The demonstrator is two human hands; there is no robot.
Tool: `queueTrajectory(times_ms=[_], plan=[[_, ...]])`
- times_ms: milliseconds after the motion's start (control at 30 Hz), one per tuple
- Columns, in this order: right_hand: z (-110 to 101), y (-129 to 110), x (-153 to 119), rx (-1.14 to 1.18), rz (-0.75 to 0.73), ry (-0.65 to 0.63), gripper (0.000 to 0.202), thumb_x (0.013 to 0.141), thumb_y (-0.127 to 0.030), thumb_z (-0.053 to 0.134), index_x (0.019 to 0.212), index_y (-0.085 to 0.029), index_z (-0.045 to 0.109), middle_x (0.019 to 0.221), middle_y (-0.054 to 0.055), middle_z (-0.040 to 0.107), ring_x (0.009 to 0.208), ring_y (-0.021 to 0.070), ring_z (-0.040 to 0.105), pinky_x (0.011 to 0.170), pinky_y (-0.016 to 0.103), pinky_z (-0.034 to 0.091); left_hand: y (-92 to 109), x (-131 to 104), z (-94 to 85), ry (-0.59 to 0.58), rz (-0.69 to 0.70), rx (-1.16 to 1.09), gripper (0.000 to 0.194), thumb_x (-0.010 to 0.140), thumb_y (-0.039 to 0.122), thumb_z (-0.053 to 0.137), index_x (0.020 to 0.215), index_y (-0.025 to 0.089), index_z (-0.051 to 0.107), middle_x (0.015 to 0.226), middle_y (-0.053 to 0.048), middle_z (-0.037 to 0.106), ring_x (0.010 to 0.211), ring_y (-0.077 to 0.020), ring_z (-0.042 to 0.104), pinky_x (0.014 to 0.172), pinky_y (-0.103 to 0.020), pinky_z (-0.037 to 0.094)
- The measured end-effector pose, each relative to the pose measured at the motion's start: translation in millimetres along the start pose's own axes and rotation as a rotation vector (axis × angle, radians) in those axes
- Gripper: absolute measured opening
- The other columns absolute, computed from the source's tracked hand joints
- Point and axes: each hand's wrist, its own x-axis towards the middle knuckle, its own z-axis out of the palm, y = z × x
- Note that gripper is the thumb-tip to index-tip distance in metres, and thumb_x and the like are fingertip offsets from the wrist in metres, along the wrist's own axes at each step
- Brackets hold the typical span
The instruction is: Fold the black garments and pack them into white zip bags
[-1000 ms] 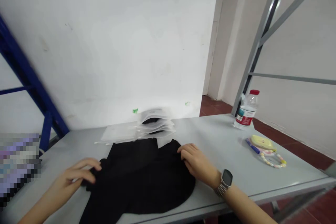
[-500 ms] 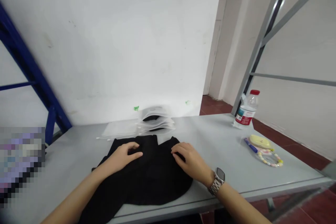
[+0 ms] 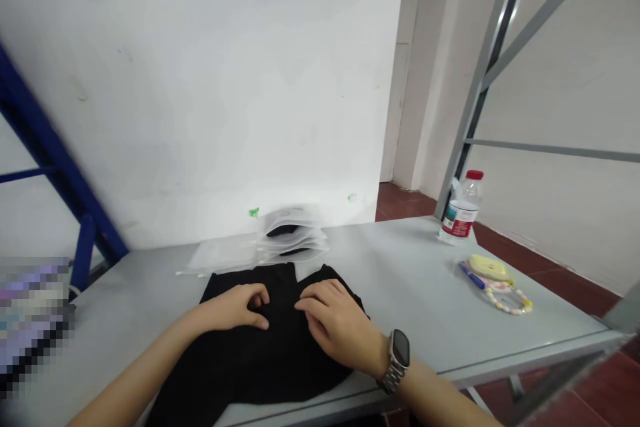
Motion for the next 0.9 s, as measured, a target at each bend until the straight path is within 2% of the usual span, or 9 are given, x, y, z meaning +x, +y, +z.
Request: queueTrajectory(times_ms=[133,233,300,400,467,567,633,733,900], plan=[[-7.0,14.7,31.7,0.041,-0.024,0.086,0.024,0.085,-0.01,0.045,0.1,-0.022,0.06,0.098,0.007,0.062,0.093,0.0189,0.056,0.085,0.037,0.046,10.6,5.6,-16.6,-0.162,0.066,0.006,0.029,0.055,0.042,0.075,0.061,0.018,0.059,0.059,0.005,0.05,0.058,-0.0143,0.049,0.055,-0.024,0.037],[-19.9,34.0,67.6,0.225,0.056,0.226,0.02,0.086,-0.016,0.046,0.095,-0.021,0.062,0.093,0.006,0.062,0.089,0.0178,0.058,0.082,0.035,0.047,27.0,-6.4,-38.5,-0.167,0.19,-0.158,0.024,0.064,0.041,0.071,0.066,0.019,0.063,0.076,0.003,0.058,0.072,-0.0153,0.054,0.066,-0.024,0.042],[-22.8,46.3,88.7,0.396,0.161,0.309,0.016,0.086,-0.022,0.048,0.092,-0.021,0.063,0.088,0.005,0.063,0.085,0.0175,0.06,0.08,0.034,0.048,35.5,-16.8,-50.8,-0.092,0.294,-0.383,0.02,0.069,0.039,0.068,0.075,0.019,0.067,0.103,-0.002,0.061,0.09,-0.0189,0.056,0.079,-0.026,0.043],[-9.2,58.9,105.1,0.69,0.336,0.351,0.019,0.085,-0.032,0.051,0.093,-0.02,0.064,0.082,0.004,0.066,0.083,0.0185,0.062,0.082,0.036,0.048,39.2,-26.8,-56.4,0.113,0.422,-0.735,0.025,0.07,0.037,0.069,0.085,0.016,0.071,0.131,-0.008,0.051,0.118,-0.0281,0.046,0.094,-0.031,0.04],[9.5,61.4,105.1,0.872,0.419,0.313,0.026,0.085,-0.039,0.051,0.095,-0.019,0.064,0.091,0.006,0.067,0.085,0.0196,0.063,0.083,0.038,0.048,35.4,-27.8,-51.9,0.273,0.42,-0.975,0.036,0.072,0.04,0.066,0.098,0.016,0.069,0.132,-0.01,0.052,0.122,-0.0308,0.045,0.096,-0.034,0.04],[37.8,55.9,96.2,1.024,0.473,0.173,0.036,0.086,-0.048,0.047,0.102,-0.02,0.065,0.109,0.008,0.064,0.096,0.0212,0.061,0.089,0.04,0.046,25.6,-24.5,-41.5,0.404,0.303,-1.196,0.045,0.079,0.042,0.06,0.116,0.017,0.061,0.116,-0.011,0.065,0.107,-0.0291,0.059,0.092,-0.037,0.045],[49.5,47.9,90.6,1.082,0.467,0.11,0.041,0.087,-0.052,0.045,0.108,-0.023,0.064,0.116,0.007,0.061,0.108,0.0215,0.056,0.095,0.04,0.042,20.3,-22.3,-36.7,0.401,0.295,-1.187,0.048,0.078,0.037,0.061,0.121,0.017,0.056,0.114,-0.01,0.066,0.106,-0.0283,0.06,0.093,-0.037,0.045],[55.2,36.0,88.0,1.236,0.489,0.072,0.048,0.087,-0.058,0.038,0.113,-0.025,0.061,0.119,0.004,0.06,0.114,0.0211,0.051,0.097,0.039,0.04,17.3,-20.9,-33.2,0.407,0.365,-1.045,0.059,0.073,0.027,0.069,0.128,0.022,0.049,0.129,-0.008,0.056,0.118,-0.0279,0.051,0.1,-0.036,0.041],[53.5,31.7,90.6,1.381,0.593,0.029,0.06,0.083,-0.068,0.031,0.114,-0.025,0.059,0.108,0.007,0.065,0.098,0.0233,0.06,0.083,0.039,0.048,15.5,-16.9,-25.8,0.469,0.261,-0.899,0.085,0.072,0.027,0.07,0.142,0.031,0.021,0.142,-0.006,0.041,0.129,-0.0259,0.039,0.104,-0.038,0.037]])
